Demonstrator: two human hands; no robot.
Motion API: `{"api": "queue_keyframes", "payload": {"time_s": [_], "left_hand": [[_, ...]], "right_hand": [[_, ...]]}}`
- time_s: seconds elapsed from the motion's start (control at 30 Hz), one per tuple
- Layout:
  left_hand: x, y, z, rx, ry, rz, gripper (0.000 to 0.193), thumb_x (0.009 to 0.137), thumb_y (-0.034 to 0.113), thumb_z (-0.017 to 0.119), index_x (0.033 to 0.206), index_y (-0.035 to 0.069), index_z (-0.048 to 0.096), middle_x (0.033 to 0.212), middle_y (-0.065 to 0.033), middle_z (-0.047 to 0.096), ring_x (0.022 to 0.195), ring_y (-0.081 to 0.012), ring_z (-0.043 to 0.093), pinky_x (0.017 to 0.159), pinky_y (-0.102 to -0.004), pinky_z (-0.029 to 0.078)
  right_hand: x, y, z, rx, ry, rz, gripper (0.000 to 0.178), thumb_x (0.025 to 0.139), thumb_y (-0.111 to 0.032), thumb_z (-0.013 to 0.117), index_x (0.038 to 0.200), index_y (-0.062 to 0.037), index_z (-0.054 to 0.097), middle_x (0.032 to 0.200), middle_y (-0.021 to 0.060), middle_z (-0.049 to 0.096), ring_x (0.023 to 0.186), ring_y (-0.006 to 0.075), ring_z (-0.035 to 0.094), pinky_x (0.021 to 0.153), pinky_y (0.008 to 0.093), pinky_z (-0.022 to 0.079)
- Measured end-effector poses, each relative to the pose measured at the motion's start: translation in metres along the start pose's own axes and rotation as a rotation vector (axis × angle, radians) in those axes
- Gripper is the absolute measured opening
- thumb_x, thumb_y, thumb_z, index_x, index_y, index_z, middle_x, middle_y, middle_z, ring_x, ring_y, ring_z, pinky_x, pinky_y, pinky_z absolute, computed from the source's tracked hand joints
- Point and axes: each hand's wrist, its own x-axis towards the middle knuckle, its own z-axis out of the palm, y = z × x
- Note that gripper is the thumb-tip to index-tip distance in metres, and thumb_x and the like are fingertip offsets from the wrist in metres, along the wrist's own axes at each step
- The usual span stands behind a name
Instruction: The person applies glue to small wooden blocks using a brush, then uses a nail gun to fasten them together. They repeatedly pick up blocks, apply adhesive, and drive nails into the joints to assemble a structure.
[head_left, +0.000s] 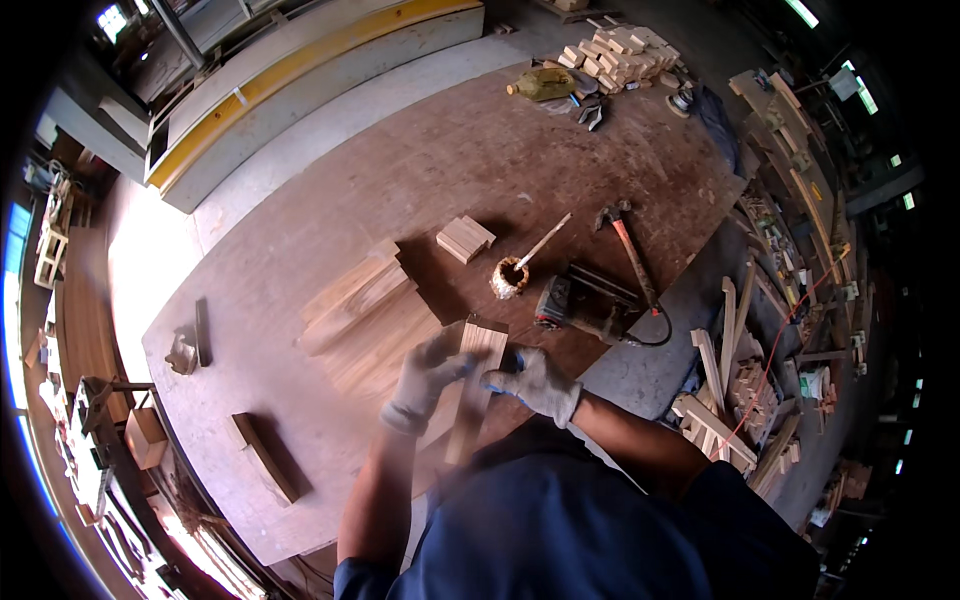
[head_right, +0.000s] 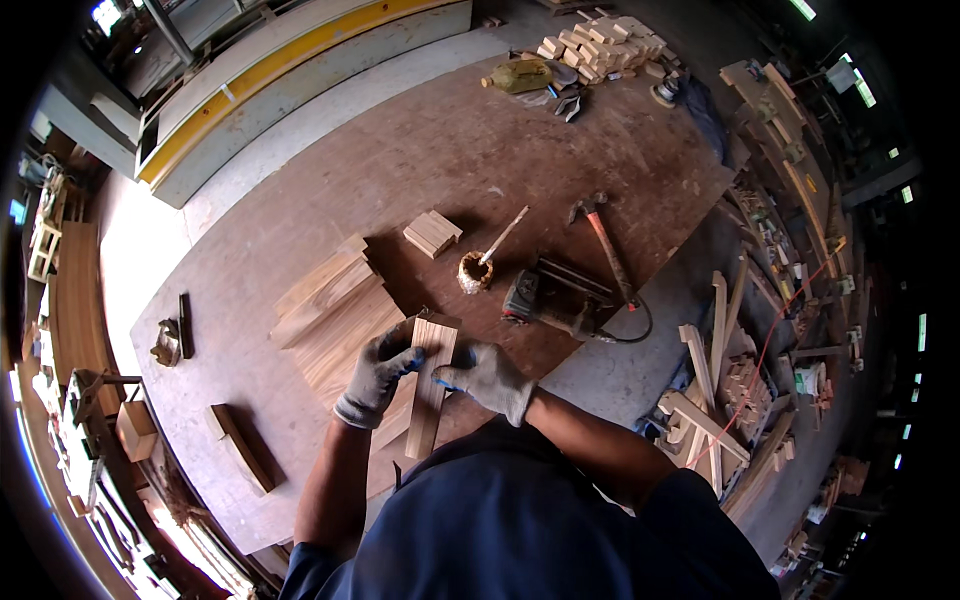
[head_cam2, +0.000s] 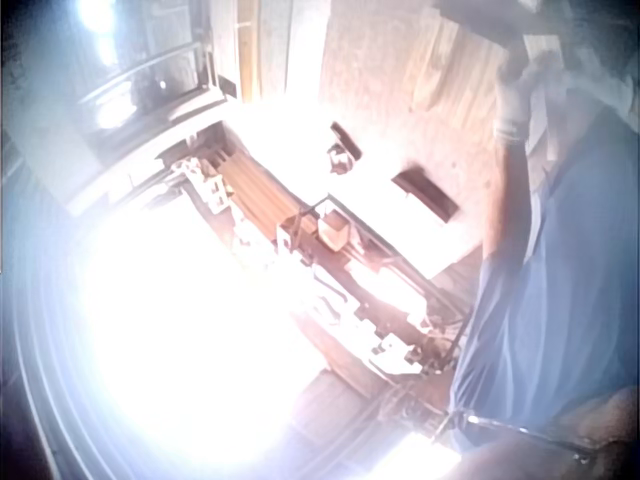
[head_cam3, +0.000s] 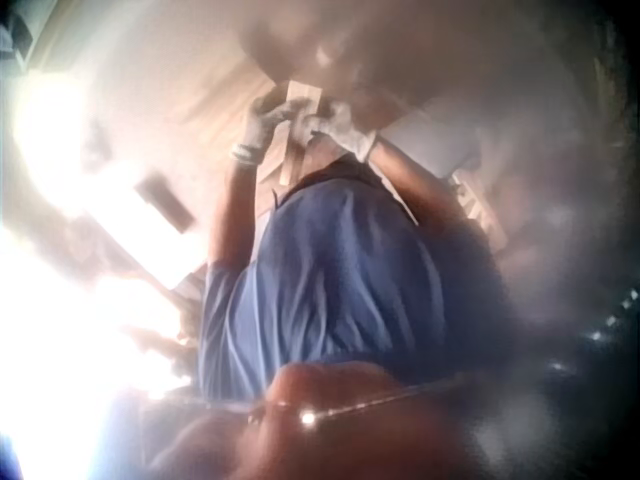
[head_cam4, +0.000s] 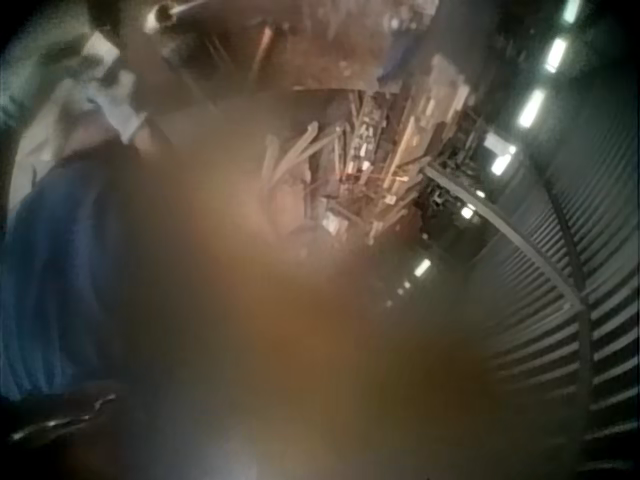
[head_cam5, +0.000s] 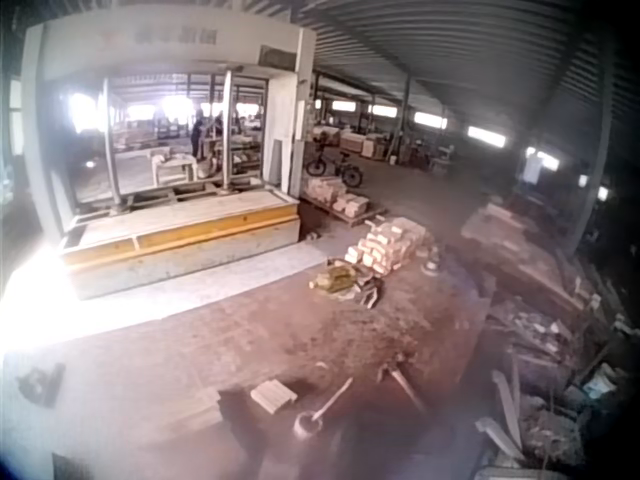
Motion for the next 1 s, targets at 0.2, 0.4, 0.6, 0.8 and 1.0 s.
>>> {"api": "queue_keyframes", "payload": {"time_s": [0.2, 0.4, 0.6, 0.8, 1.0], "left_hand": [[0.004, 0.005, -0.002, 0.239, -0.009, 0.0, 0.043, 0.096, 0.017, 0.08, 0.131, -0.006, 0.067, 0.109, -0.0016, 0.071, 0.099, -0.0099, 0.06, 0.092, -0.0286, 0.05], [-0.001, 0.003, 0.007, 0.185, 0.045, 0.011, 0.041, 0.095, 0.017, 0.08, 0.128, -0.004, 0.069, 0.107, -0.0031, 0.071, 0.098, -0.0105, 0.06, 0.09, -0.0296, 0.051], [0.001, 0.002, 0.005, 0.174, 0.047, 0.041, 0.041, 0.094, 0.015, 0.08, 0.129, -0.004, 0.069, 0.111, -0.0051, 0.073, 0.1, -0.0119, 0.064, 0.092, -0.0308, 0.052], [0.004, 0.007, -0.002, 0.264, 0.017, -0.007, 0.041, 0.09, 0.013, 0.084, 0.127, -0.002, 0.072, 0.109, -0.0062, 0.076, 0.098, -0.0122, 0.068, 0.09, -0.0317, 0.055], [0.004, 0.003, -0.013, 0.502, 0.218, 0.075, 0.026, 0.089, 0.015, 0.082, 0.111, 0.001, 0.078, 0.096, -0.0083, 0.079, 0.086, -0.0117, 0.069, 0.08, -0.0327, 0.057]], "right_hand": [[-0.003, 0.007, 0.001, -0.098, -0.009, -0.006, 0.033, 0.098, -0.015, 0.079, 0.126, 0.0, 0.069, 0.113, 0.0065, 0.077, 0.104, 0.0122, 0.071, 0.092, 0.0298, 0.059], [-0.004, 0.013, 0.003, -0.073, -0.003, -0.013, 0.034, 0.098, -0.016, 0.079, 0.125, 0.0005, 0.069, 0.111, 0.0064, 0.076, 0.101, 0.0114, 0.071, 0.089, 0.0296, 0.059], [-0.003, -0.005, 0.003, -0.043, -0.038, 0.041, 0.034, 0.095, -0.015, 0.082, 0.123, 0.0009, 0.072, 0.117, 0.0108, 0.079, 0.107, 0.0146, 0.073, 0.097, 0.0311, 0.057], [0.004, 0.009, 0.01, 0.154, -0.056, 0.036, 0.033, 0.097, -0.015, 0.08, 0.125, -0.0001, 0.071, 0.113, 0.007, 0.078, 0.101, 0.0132, 0.073, 0.091, 0.0302, 0.06], [0.019, 0.047, 0.0, 0.141, 0.015, 0.148, 0.031, 0.097, -0.016, 0.08, 0.124, -0.0007, 0.073, 0.107, 0.0051, 0.077, 0.094, 0.0119, 0.071, 0.085, 0.0307, 0.06]]}}
